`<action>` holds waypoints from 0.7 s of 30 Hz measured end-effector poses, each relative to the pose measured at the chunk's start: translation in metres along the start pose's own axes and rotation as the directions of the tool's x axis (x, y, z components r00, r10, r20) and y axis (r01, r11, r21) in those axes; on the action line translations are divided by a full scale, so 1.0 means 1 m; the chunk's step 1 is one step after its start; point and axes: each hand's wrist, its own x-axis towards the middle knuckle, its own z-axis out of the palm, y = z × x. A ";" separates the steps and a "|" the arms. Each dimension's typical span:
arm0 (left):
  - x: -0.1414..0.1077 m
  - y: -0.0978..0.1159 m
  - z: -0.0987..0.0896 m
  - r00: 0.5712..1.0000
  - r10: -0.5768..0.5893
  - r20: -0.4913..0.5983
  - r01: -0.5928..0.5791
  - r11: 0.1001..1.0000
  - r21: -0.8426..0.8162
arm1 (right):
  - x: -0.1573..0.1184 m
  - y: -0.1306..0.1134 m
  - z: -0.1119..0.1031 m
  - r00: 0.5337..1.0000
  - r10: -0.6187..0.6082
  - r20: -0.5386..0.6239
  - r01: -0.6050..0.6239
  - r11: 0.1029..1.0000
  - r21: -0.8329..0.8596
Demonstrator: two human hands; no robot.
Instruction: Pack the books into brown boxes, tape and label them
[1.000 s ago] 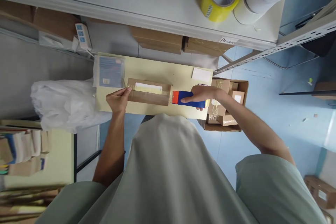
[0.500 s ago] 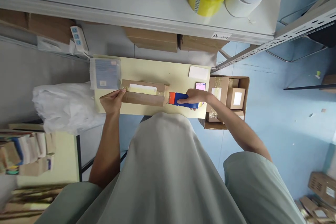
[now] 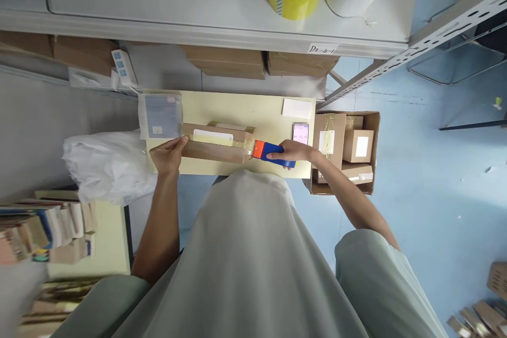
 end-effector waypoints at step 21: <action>-0.009 -0.005 -0.009 0.999 -0.001 -0.034 0.002 0.999 0.034 | 0.047 -0.027 0.054 0.888 0.199 -0.415 -0.402 0.776 -0.486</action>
